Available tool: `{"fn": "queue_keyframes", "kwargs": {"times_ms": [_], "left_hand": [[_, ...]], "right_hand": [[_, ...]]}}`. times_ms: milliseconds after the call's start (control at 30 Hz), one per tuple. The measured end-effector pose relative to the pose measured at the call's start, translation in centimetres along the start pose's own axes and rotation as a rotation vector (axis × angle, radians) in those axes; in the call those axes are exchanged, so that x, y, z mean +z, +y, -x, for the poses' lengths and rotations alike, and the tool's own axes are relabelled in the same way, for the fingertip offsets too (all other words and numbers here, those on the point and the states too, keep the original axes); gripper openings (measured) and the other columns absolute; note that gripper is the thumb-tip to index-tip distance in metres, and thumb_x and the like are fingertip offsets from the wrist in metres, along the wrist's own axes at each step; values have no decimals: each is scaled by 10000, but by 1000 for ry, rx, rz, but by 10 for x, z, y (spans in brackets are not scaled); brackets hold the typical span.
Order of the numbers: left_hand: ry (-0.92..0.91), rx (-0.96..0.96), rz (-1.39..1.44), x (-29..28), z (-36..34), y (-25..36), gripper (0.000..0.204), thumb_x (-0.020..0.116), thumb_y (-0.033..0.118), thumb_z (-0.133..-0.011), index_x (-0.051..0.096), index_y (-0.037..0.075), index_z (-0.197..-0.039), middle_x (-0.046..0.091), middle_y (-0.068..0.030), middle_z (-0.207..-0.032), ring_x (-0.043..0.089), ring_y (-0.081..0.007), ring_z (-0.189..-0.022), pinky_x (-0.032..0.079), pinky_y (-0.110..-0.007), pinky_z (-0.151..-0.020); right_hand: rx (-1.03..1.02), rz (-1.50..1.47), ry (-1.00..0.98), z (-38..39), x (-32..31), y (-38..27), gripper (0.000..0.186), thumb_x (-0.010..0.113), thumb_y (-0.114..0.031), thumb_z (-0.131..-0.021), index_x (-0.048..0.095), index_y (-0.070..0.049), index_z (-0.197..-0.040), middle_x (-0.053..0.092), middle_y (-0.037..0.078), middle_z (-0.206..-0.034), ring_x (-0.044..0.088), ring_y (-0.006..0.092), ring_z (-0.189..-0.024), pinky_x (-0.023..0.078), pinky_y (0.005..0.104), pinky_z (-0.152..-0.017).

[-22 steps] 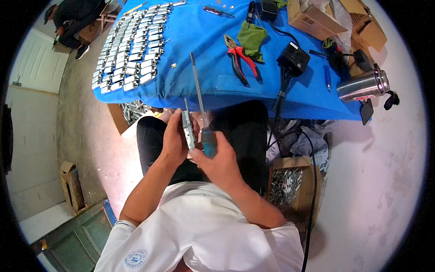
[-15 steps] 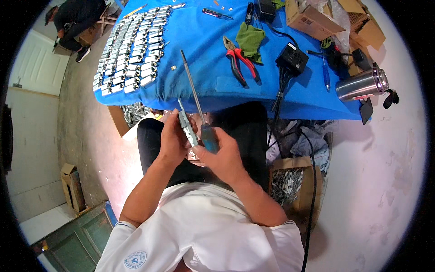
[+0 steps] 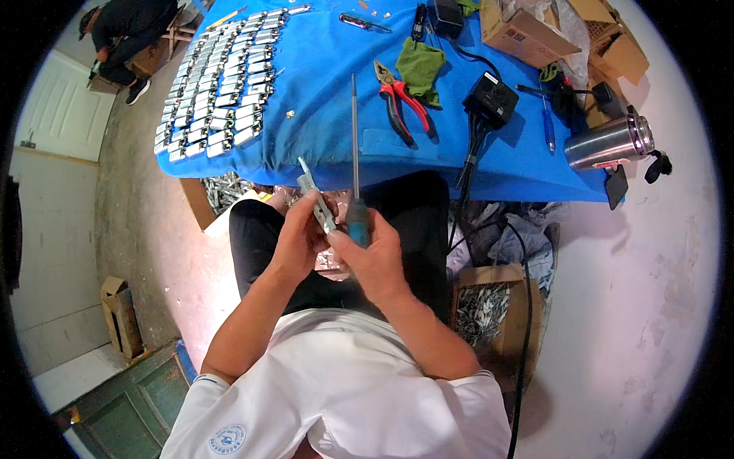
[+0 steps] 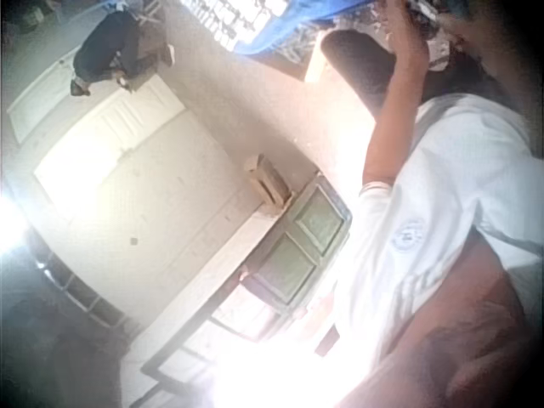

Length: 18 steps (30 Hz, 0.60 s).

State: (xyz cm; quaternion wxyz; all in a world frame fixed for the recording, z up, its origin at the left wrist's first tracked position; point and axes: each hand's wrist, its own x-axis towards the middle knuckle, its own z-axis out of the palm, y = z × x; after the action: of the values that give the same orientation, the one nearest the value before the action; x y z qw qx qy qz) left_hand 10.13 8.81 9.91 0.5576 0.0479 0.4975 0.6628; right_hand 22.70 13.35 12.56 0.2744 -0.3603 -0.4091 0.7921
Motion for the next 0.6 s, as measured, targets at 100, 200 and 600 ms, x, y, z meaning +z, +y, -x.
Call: {"fn": "queue_keyframes", "kwargs": {"times_ms": [100, 200, 600], "left_hand": [[-56, -48, -125, -4, -6, 9, 382, 503, 437, -924, 554, 59, -897, 551, -41, -752, 511, -119, -634, 381, -248, -559], [-21, -55, -126, -6, -11, 8, 361, 479, 442, -936, 524, 100, -826, 524, -11, -708, 497, -105, -587, 334, -217, -485], [-257, -266, 291, -12, -52, 45, 425, 428, 493, -955, 426, 143, -714, 359, 15, -604, 302, -95, -488, 228, -227, -432]], "right_hand": [[-121, 122, 102, -4, 9, 9, 264, 692, -107, -852, 513, -30, -1030, 557, 24, -788, 562, 98, -608, 466, 240, -534], [-195, 184, 108, -7, 12, 16, 264, 672, -181, -889, 510, -29, -1032, 554, 22, -783, 562, 90, -612, 465, 240, -532], [-105, 471, 8, 16, -42, -33, 516, 546, -120, -903, 396, -22, -1387, 581, 49, -840, 517, 80, -647, 431, 222, -566]]}}
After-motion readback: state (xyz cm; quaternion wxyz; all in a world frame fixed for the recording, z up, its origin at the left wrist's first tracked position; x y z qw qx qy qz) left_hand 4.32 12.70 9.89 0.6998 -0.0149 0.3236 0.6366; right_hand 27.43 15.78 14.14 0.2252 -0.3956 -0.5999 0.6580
